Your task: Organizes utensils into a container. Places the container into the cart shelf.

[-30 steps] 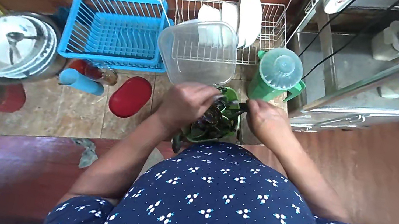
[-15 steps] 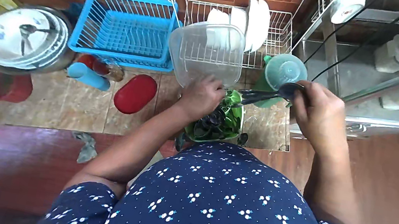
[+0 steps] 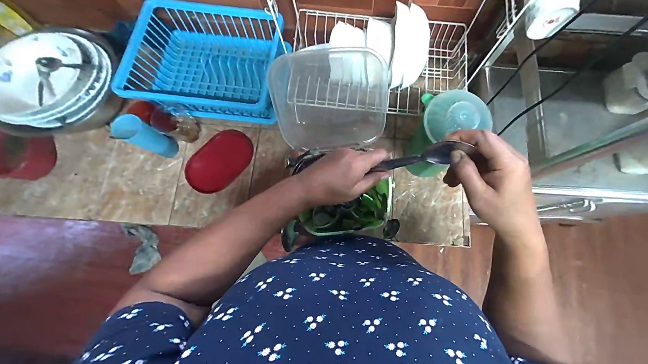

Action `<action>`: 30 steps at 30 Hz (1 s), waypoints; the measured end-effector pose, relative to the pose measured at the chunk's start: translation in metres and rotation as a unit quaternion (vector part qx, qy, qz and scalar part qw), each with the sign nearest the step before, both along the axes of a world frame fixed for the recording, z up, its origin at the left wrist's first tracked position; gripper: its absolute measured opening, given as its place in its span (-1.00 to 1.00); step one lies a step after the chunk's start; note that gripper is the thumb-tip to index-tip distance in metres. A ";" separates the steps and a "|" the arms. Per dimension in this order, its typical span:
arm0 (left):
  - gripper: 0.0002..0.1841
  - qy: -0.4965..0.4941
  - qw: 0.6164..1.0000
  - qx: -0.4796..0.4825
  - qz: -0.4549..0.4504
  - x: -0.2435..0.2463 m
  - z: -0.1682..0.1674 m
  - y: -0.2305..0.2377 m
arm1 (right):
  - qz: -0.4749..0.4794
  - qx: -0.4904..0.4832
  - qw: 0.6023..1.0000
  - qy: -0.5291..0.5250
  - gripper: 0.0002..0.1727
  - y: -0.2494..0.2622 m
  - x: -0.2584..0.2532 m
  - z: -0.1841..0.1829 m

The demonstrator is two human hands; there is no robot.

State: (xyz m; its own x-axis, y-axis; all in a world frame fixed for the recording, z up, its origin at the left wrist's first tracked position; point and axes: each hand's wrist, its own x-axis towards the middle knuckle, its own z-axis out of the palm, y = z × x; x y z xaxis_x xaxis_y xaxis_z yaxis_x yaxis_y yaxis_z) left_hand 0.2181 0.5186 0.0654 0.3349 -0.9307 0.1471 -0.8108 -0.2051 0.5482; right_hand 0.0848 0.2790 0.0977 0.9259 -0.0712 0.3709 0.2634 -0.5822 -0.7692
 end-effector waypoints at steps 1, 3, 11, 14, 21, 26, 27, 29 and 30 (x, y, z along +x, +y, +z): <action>-0.70 0.011 1.000 0.006 -0.009 0.000 0.002 0.001 | 0.034 0.054 0.997 0.033 -0.67 -0.002 0.001 -0.001; -0.69 0.035 0.999 0.034 -0.025 0.000 0.009 0.001 | 0.088 0.153 0.981 0.075 -0.53 0.001 0.005 -0.003; -0.62 -0.023 0.996 0.028 0.076 0.043 0.013 0.022 | 0.004 0.093 0.994 0.051 -0.76 -0.014 0.007 -0.007; -0.69 -0.116 0.984 0.087 0.102 0.039 -0.010 0.025 | -0.017 0.044 0.996 0.073 -0.77 -0.018 0.005 -0.014; -0.62 -0.197 0.962 0.124 0.144 0.017 -0.034 0.003 | -0.040 0.042 0.993 0.101 -0.77 -0.012 0.011 -0.033; -0.77 -0.191 0.945 0.210 0.163 0.014 -0.020 -0.011 | -0.036 0.049 0.993 0.103 -0.77 -0.014 0.009 -0.036; -0.83 -0.208 0.944 0.203 0.155 0.015 -0.020 -0.013 | -0.035 0.053 0.993 0.104 -0.77 -0.014 0.009 -0.037; -0.85 -0.240 0.944 0.193 0.116 0.021 -0.019 -0.017 | -0.033 0.059 0.992 0.104 -0.78 -0.013 0.008 -0.039; -0.87 -0.252 0.942 0.200 0.091 0.025 -0.019 -0.020 | -0.031 0.061 0.992 0.104 -0.78 -0.014 0.008 -0.039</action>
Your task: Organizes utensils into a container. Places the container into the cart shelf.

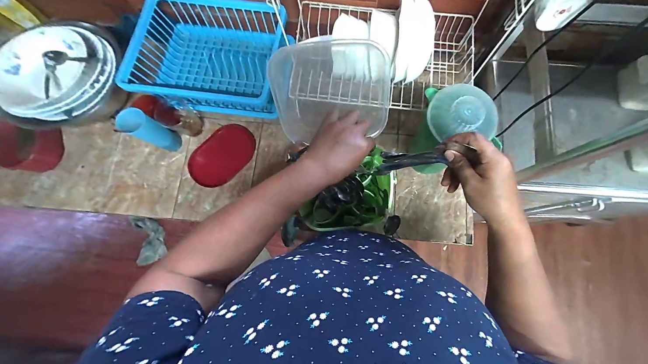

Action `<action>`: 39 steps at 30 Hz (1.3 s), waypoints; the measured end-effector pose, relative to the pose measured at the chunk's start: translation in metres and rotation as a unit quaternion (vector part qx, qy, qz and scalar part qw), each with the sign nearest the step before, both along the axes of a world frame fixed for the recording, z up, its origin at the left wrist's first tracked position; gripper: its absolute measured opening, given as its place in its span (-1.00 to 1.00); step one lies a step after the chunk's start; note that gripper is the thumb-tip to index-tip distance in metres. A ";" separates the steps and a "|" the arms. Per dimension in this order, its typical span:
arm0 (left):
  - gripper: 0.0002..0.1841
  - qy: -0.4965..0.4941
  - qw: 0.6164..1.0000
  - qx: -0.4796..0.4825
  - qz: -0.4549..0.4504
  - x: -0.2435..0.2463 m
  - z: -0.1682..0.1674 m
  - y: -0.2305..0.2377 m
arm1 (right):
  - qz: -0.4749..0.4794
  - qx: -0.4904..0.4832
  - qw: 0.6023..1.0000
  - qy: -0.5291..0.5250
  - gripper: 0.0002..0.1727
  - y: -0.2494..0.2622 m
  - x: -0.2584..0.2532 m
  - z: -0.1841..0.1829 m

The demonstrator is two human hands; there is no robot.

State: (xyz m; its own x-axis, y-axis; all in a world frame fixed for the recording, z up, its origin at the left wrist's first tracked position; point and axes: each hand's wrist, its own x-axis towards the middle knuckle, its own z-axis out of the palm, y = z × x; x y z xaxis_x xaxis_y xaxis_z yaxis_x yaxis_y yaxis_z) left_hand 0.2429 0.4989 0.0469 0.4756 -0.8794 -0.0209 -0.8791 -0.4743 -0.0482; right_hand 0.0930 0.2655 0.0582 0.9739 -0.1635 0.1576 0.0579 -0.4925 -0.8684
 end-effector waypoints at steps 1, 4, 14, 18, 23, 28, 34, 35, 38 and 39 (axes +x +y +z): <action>-0.88 -0.001 1.000 0.021 -0.021 0.004 0.000 -0.003 | 0.002 0.001 1.000 0.000 -0.78 0.000 0.000 -0.001; -0.84 0.002 0.995 0.078 -0.058 0.010 0.000 -0.010 | 0.008 0.004 1.000 -0.003 -0.78 -0.002 0.000 -0.002; -0.79 0.043 0.992 0.118 0.013 -0.009 0.008 -0.024 | 0.014 -0.009 0.999 -0.036 -0.79 -0.013 -0.007 -0.003; -0.84 0.038 0.999 -0.018 -0.015 -0.021 0.012 -0.005 | 0.036 -0.016 0.997 -0.061 -0.78 -0.019 -0.006 -0.004; -0.75 0.131 0.984 -0.120 -0.006 -0.053 -0.017 0.025 | 0.103 -0.106 0.980 -0.132 -0.77 -0.009 0.010 -0.012; -0.63 0.159 0.961 -0.221 0.039 -0.070 -0.039 0.040 | 0.212 -0.208 0.941 -0.164 -0.81 0.003 0.029 -0.035; -0.39 0.213 0.918 -0.318 0.104 -0.072 -0.042 0.037 | 0.313 -0.254 0.910 -0.094 -0.79 0.024 0.065 -0.030; -0.34 0.212 0.917 -0.318 0.112 -0.072 -0.041 0.036 | 0.328 -0.270 0.904 -0.056 -0.76 0.031 0.073 -0.028; -0.22 0.218 0.914 -0.302 0.162 -0.072 -0.035 0.039 | 0.356 -0.301 0.877 0.112 -0.40 0.048 0.091 -0.017; -0.22 0.216 0.913 -0.303 0.170 -0.070 -0.033 0.041 | 0.350 -0.301 0.876 0.138 -0.30 0.049 0.094 -0.013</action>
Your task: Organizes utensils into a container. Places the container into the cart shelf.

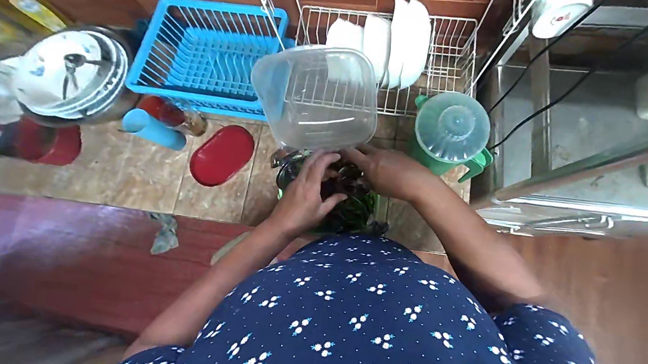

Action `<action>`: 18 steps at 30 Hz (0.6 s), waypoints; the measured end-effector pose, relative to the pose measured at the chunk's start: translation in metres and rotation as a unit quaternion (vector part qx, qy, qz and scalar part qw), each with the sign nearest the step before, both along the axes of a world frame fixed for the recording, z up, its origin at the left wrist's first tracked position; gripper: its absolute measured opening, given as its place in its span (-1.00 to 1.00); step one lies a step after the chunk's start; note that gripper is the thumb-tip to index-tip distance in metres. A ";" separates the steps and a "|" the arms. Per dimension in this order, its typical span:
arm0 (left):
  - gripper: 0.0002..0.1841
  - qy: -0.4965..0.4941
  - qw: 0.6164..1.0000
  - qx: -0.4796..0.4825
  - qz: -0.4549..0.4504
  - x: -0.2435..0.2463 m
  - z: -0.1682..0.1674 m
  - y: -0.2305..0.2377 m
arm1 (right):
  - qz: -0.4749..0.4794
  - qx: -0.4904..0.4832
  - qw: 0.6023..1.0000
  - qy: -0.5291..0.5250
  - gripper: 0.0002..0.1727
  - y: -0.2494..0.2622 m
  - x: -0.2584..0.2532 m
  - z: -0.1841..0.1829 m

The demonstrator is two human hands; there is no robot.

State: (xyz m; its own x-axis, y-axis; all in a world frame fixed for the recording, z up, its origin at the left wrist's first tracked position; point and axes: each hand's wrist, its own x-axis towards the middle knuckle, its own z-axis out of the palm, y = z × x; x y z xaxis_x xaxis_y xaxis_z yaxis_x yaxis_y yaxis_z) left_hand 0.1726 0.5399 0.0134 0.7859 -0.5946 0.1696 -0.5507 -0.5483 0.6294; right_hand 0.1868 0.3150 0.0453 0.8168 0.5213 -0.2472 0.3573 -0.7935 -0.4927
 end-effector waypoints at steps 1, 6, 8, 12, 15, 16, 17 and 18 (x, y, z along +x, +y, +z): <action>-0.23 -0.003 1.000 0.004 0.003 0.002 0.003 0.003 | -0.013 0.000 1.000 0.003 -0.24 -0.002 -0.001 0.004; -0.17 -0.086 0.987 0.107 -0.088 0.013 0.008 0.000 | -0.080 0.038 0.992 -0.089 -0.53 -0.027 -0.039 0.013; -0.15 -0.120 0.974 0.154 -0.117 0.018 0.003 -0.013 | -0.103 0.041 0.989 -0.101 -0.70 -0.031 -0.061 0.001; -0.40 -0.142 0.959 0.193 -0.151 0.027 0.001 -0.040 | -0.161 -0.025 0.987 -0.013 -0.25 -0.006 -0.100 -0.022; -0.68 -0.148 0.956 0.188 -0.171 0.035 0.001 -0.045 | -0.205 -0.034 0.978 0.002 -0.32 0.016 -0.109 -0.039; -0.73 -0.153 0.956 0.177 -0.177 0.039 0.000 -0.043 | -0.225 -0.039 0.974 0.003 -0.41 0.022 -0.110 -0.043; -0.74 -0.155 0.957 0.166 -0.180 0.044 0.000 -0.041 | -0.246 -0.051 0.968 0.007 -0.47 0.027 -0.110 -0.045; -0.73 -0.160 0.959 0.151 -0.180 0.050 0.000 -0.037 | -0.267 -0.060 0.962 0.017 -0.48 0.031 -0.110 -0.046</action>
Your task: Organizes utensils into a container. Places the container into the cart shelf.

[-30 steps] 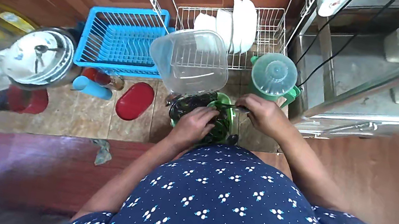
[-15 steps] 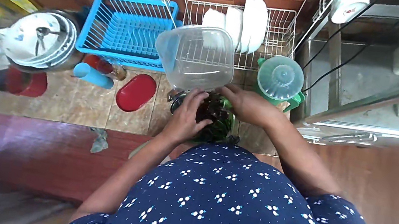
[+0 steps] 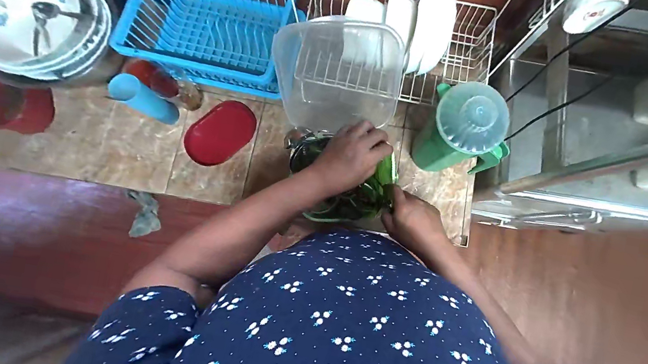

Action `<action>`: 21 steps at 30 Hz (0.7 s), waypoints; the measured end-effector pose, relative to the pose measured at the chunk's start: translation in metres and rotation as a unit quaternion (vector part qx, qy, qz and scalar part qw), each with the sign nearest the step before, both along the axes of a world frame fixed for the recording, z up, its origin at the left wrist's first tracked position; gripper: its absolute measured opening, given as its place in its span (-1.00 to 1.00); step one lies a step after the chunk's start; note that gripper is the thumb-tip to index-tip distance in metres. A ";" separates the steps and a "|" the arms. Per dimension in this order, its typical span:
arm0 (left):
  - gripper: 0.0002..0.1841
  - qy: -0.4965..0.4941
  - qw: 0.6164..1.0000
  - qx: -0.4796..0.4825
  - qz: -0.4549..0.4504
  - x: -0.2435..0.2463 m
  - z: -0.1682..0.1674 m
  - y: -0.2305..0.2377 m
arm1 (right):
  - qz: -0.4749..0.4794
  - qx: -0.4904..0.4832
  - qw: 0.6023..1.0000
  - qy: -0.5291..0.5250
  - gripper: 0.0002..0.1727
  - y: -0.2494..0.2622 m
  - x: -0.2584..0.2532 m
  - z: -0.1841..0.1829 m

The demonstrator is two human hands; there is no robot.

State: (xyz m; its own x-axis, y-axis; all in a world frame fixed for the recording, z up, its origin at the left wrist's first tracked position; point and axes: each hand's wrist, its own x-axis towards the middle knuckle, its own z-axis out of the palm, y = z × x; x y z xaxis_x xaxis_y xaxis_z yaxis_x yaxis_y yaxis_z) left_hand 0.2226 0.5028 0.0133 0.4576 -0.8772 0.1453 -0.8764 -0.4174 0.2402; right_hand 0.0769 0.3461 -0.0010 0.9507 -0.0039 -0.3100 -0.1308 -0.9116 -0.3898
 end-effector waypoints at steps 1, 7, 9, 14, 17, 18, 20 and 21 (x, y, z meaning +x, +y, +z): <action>-0.71 -0.001 1.000 -0.016 0.000 0.006 -0.001 0.004 | -0.020 -0.005 1.000 0.010 -0.48 0.004 0.001 -0.001; -0.62 0.032 0.996 -0.066 -0.052 0.013 -0.005 0.015 | -0.076 -0.021 0.997 0.006 -0.64 0.022 0.002 0.000; -0.61 0.026 0.994 -0.084 -0.064 0.012 -0.002 0.018 | -0.081 -0.024 0.996 -0.015 -0.73 0.023 0.001 0.004; -0.68 -0.008 0.991 -0.116 -0.067 0.003 0.005 0.031 | -0.100 -0.004 0.993 -0.060 -0.72 0.024 -0.001 0.006; -0.69 -0.006 0.990 -0.125 -0.066 0.001 0.003 0.041 | -0.103 0.019 0.992 -0.074 -0.67 0.028 -0.009 -0.003; -0.69 -0.002 0.990 -0.127 -0.063 0.000 0.003 0.045 | -0.102 0.017 0.991 -0.080 -0.59 0.033 -0.013 -0.006; -0.70 0.005 0.989 -0.136 -0.055 -0.001 0.003 0.053 | -0.106 0.010 0.991 -0.078 -0.36 0.044 -0.020 -0.012; -0.70 0.007 0.989 -0.141 -0.050 -0.001 0.003 0.057 | -0.112 0.005 0.991 -0.074 -0.29 0.047 -0.021 -0.015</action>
